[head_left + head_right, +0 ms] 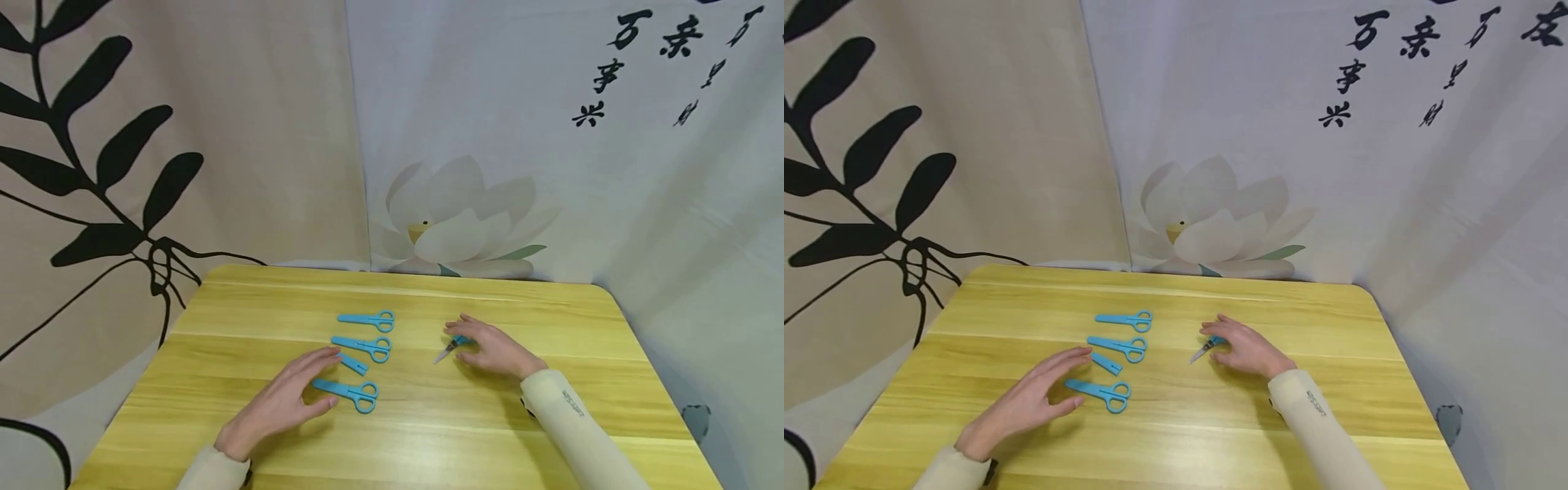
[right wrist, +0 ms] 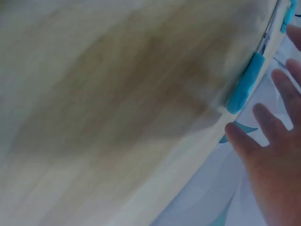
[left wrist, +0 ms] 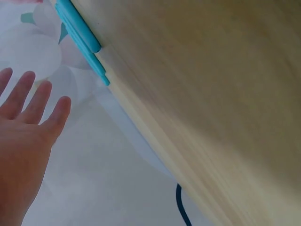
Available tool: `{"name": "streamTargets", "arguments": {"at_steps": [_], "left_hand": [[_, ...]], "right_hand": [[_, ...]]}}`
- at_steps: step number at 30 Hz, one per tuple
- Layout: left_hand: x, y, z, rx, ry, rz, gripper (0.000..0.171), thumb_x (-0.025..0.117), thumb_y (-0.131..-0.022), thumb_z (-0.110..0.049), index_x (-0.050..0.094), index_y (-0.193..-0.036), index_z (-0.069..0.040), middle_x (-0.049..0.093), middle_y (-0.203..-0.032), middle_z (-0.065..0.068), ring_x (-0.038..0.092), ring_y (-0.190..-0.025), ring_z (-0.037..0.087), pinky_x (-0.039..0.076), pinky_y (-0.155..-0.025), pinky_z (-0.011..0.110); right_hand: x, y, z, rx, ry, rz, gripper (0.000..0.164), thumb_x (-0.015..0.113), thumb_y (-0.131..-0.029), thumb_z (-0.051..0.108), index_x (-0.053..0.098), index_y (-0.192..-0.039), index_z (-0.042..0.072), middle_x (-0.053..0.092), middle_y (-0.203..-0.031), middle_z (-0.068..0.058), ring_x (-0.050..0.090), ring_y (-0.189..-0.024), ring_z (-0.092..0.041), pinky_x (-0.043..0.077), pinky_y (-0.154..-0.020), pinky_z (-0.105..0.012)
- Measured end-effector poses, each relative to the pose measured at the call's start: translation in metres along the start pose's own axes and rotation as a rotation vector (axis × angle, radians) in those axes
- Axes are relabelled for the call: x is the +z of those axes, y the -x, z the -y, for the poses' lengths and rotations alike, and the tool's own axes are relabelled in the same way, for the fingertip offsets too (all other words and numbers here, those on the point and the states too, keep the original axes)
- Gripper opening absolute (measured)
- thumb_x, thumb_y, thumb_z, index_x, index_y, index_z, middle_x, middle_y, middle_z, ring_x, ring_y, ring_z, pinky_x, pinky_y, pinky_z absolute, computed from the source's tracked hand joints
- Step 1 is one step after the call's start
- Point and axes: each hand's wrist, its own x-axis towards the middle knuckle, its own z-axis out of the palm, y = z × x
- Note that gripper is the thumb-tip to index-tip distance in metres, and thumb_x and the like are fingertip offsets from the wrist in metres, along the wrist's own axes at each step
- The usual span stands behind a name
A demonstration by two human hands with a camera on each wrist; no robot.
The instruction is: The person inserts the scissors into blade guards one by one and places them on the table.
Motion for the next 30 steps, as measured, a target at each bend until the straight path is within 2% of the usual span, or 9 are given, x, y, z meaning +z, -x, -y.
{"name": "streamTargets", "arguments": {"at_steps": [8,15,22,30], "left_hand": [[0.002,0.0,0.0,-0.022,0.013,0.001,0.069,0.082,-0.09,-0.033,0.054,-0.149,-0.01,0.048,-0.156,0.012,0.045,-0.142,0.037,0.041,-0.11,0.063],[0.002,0.0,0.0,-0.024,0.022,-0.002,0.07,0.083,-0.09,-0.033,0.054,-0.149,-0.01,0.048,-0.156,0.012,0.046,-0.142,0.037,0.041,-0.109,0.063],[0.002,-0.002,-0.002,-0.036,0.028,0.005,0.072,0.082,-0.09,-0.035,0.052,-0.151,-0.01,0.049,-0.156,0.012,0.046,-0.141,0.037,0.041,-0.11,0.063],[0.002,-0.008,-0.001,-0.072,0.073,0.028,0.071,0.081,-0.091,-0.035,0.052,-0.151,-0.01,0.05,-0.155,0.011,0.047,-0.141,0.036,0.04,-0.111,0.062]], "right_hand": [[0.002,-0.004,-0.01,-0.025,-0.047,0.012,0.041,0.075,-0.097,0.014,0.067,-0.136,0.01,0.063,-0.142,-0.006,0.039,-0.146,-0.042,0.038,-0.114,-0.061],[0.005,-0.004,-0.015,-0.046,0.003,-0.016,0.037,0.078,-0.095,0.016,0.071,-0.131,0.011,0.067,-0.133,-0.002,0.056,-0.127,-0.031,0.047,-0.107,-0.053],[0.007,-0.004,-0.015,-0.019,-0.001,-0.041,0.027,0.078,-0.095,0.019,0.076,-0.121,0.015,0.068,-0.127,0.001,0.058,-0.123,-0.029,0.048,-0.105,-0.052],[0.011,-0.005,-0.017,-0.03,0.029,-0.077,0.013,0.077,-0.095,0.017,0.077,-0.109,0.02,0.069,-0.118,0.005,0.06,-0.115,-0.026,0.051,-0.1,-0.049]]}}
